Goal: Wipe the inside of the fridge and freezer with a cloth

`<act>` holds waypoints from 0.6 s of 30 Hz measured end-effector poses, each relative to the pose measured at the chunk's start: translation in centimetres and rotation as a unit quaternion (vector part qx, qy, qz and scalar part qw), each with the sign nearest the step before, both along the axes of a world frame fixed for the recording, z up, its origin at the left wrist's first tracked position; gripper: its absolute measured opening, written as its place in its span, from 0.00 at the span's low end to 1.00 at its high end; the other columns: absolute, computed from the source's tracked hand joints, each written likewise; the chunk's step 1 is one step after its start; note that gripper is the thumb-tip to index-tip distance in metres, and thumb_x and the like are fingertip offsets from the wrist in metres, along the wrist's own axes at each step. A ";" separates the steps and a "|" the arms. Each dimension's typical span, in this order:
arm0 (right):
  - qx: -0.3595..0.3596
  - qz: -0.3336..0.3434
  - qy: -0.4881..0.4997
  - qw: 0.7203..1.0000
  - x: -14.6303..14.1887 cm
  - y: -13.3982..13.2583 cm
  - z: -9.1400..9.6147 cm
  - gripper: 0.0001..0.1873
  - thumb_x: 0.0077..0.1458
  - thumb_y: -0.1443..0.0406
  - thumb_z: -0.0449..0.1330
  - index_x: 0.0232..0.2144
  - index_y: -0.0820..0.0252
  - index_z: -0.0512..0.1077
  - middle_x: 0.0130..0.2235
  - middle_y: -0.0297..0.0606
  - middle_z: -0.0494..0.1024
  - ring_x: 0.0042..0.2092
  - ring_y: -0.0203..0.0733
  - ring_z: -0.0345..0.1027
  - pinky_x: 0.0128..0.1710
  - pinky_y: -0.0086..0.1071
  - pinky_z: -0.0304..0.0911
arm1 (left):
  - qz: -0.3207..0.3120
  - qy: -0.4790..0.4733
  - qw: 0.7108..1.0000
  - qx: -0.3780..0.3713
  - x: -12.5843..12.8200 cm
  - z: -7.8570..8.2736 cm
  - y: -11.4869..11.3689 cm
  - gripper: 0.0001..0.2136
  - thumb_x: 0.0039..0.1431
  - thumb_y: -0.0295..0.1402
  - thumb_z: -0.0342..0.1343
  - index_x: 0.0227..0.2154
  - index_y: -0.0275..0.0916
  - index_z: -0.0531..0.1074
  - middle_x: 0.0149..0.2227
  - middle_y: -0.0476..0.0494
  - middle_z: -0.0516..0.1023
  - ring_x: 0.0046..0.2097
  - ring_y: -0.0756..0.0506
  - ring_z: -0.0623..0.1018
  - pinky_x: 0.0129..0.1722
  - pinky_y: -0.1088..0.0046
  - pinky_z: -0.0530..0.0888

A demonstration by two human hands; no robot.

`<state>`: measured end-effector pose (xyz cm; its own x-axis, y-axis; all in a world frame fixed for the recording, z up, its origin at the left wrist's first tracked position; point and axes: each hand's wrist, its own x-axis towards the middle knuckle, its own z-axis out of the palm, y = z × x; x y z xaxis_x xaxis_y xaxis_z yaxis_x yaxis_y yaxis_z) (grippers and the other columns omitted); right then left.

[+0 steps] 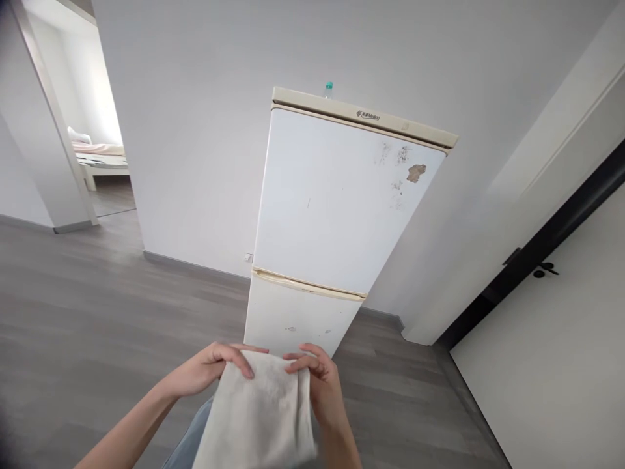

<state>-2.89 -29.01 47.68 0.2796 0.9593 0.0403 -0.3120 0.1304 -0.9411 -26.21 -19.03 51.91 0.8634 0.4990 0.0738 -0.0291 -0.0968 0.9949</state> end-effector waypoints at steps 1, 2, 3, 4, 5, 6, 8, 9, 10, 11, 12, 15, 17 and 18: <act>0.003 -0.004 0.005 1.000 0.1 0.1 -0.1 0.20 0.41 0.59 0.70 0.38 0.54 0.73 0.28 0.40 0.79 0.47 0.53 0.70 0.43 0.43 0.65 | -0.002 -0.006 1.000 0.007 0.1 0.4 0.1 0.16 0.56 0.28 0.45 0.31 0.42 0.80 0.50 0.42 0.76 0.52 0.37 0.72 0.52 0.62 0.68; 0.000 -0.008 0.012 1.000 0.1 0.2 -0.2 0.19 0.41 0.59 0.69 0.38 0.54 0.73 0.29 0.41 0.79 0.48 0.54 0.69 0.43 0.43 0.65 | 0.000 -0.007 1.000 0.006 0.1 0.6 0.2 0.16 0.55 0.27 0.45 0.31 0.42 0.80 0.51 0.43 0.75 0.55 0.37 0.70 0.53 0.62 0.67; -0.005 -0.012 0.024 1.000 0.1 0.3 -0.2 0.20 0.41 0.58 0.69 0.38 0.54 0.73 0.33 0.42 0.80 0.48 0.54 0.69 0.42 0.43 0.65 | 0.004 -0.008 1.000 0.003 0.2 0.6 0.3 0.16 0.55 0.27 0.44 0.30 0.42 0.80 0.52 0.43 0.75 0.55 0.37 0.70 0.53 0.63 0.67; -0.010 -0.013 0.041 0.999 0.1 0.5 -0.3 0.21 0.41 0.57 0.69 0.39 0.54 0.73 0.38 0.44 0.79 0.49 0.55 0.68 0.42 0.43 0.65 | 0.011 -0.008 1.000 0.000 0.3 0.6 0.4 0.16 0.55 0.27 0.45 0.31 0.42 0.79 0.52 0.43 0.75 0.55 0.38 0.71 0.52 0.65 0.67; -0.014 -0.005 0.057 0.998 0.0 0.6 -0.4 0.23 0.42 0.54 0.68 0.41 0.53 0.72 0.45 0.45 0.77 0.50 0.55 0.67 0.42 0.43 0.65 | 0.024 -0.010 1.000 -0.005 0.4 0.5 0.4 0.15 0.56 0.29 0.45 0.32 0.42 0.79 0.52 0.43 0.75 0.54 0.38 0.71 0.50 0.66 0.68; -0.016 0.010 0.067 0.998 -0.2 0.6 -0.4 0.25 0.43 0.52 0.66 0.44 0.52 0.71 0.50 0.46 0.74 0.51 0.55 0.67 0.42 0.43 0.65 | 0.039 -0.013 0.999 -0.015 0.4 0.4 0.4 0.14 0.58 0.31 0.46 0.37 0.43 0.78 0.52 0.43 0.75 0.53 0.38 0.72 0.47 0.67 0.69; -0.022 0.062 0.050 0.997 -0.6 0.7 -0.6 0.30 0.46 0.49 0.63 0.50 0.51 0.69 0.55 0.44 0.69 0.52 0.53 0.66 0.44 0.41 0.64 | 0.071 -0.019 0.996 -0.040 0.5 0.3 0.3 0.15 0.59 0.36 0.48 0.48 0.45 0.72 0.53 0.42 0.74 0.50 0.40 0.74 0.44 0.70 0.71; -0.029 0.087 0.018 0.996 -0.8 0.8 -0.8 0.29 0.46 0.49 0.63 0.50 0.52 0.69 0.53 0.44 0.71 0.50 0.52 0.67 0.44 0.39 0.64 | 0.086 -0.020 0.995 -0.055 0.5 0.2 0.2 0.18 0.59 0.38 0.49 0.52 0.47 0.68 0.53 0.42 0.74 0.50 0.40 0.74 0.43 0.70 0.71; -0.038 0.104 -0.022 0.994 -1.0 0.9 -1.0 0.27 0.46 0.49 0.64 0.46 0.54 0.72 0.49 0.43 0.74 0.47 0.49 0.68 0.42 0.36 0.63 | 0.096 -0.021 0.992 -0.072 0.5 0.0 0.2 0.20 0.59 0.41 0.50 0.54 0.47 0.65 0.54 0.41 0.73 0.50 0.40 0.74 0.44 0.71 0.71; -0.045 0.107 -0.061 0.991 -1.2 1.0 -1.3 0.23 0.45 0.51 0.65 0.41 0.56 0.74 0.42 0.41 0.76 0.42 0.46 0.69 0.40 0.33 0.63 | 0.098 -0.027 0.990 -0.093 0.5 -0.3 0.1 0.22 0.58 0.42 0.51 0.55 0.47 0.64 0.55 0.41 0.72 0.52 0.39 0.73 0.45 0.71 0.70; -0.052 0.096 -0.089 0.990 -1.4 1.1 -1.6 0.20 0.44 0.52 0.66 0.36 0.58 0.75 0.36 0.39 0.77 0.38 0.44 0.68 0.37 0.31 0.62 | 0.092 -0.037 0.987 -0.125 0.6 -0.8 0.0 0.22 0.58 0.42 0.52 0.55 0.46 0.65 0.57 0.41 0.71 0.55 0.39 0.71 0.48 0.70 0.69; -0.078 0.042 -0.110 0.990 -1.9 1.7 -2.6 0.18 0.44 0.53 0.66 0.32 0.60 0.74 0.30 0.35 0.74 0.33 0.40 0.65 0.32 0.28 0.59 | 0.038 -0.084 0.949 -0.301 1.0 -3.5 -0.7 0.24 0.56 0.47 0.52 0.52 0.41 0.69 0.57 0.38 0.71 0.58 0.36 0.68 0.54 0.64 0.67; -0.090 0.015 -0.126 0.988 -2.2 2.3 -3.2 0.19 0.44 0.52 0.65 0.33 0.60 0.74 0.30 0.35 0.74 0.33 0.40 0.65 0.31 0.28 0.59 | 0.026 -0.120 0.901 -0.415 1.3 -6.1 -1.5 0.28 0.54 0.52 0.51 0.49 0.35 0.72 0.51 0.34 0.76 0.56 0.34 0.71 0.54 0.60 0.67; -0.096 0.008 -0.139 0.986 -2.3 2.7 -3.5 0.19 0.44 0.51 0.65 0.32 0.60 0.74 0.30 0.35 0.74 0.33 0.40 0.65 0.31 0.28 0.59 | 0.041 -0.128 0.886 -0.443 1.4 -7.4 -2.0 0.26 0.54 0.50 0.52 0.48 0.34 0.72 0.49 0.33 0.77 0.55 0.34 0.71 0.55 0.60 0.67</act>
<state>-5.23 -26.32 44.22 0.2689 0.9607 -0.0688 -0.0386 -0.0607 -0.9974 -24.81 -21.03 44.56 0.8335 0.5186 -0.1906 -0.2931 0.7074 0.6432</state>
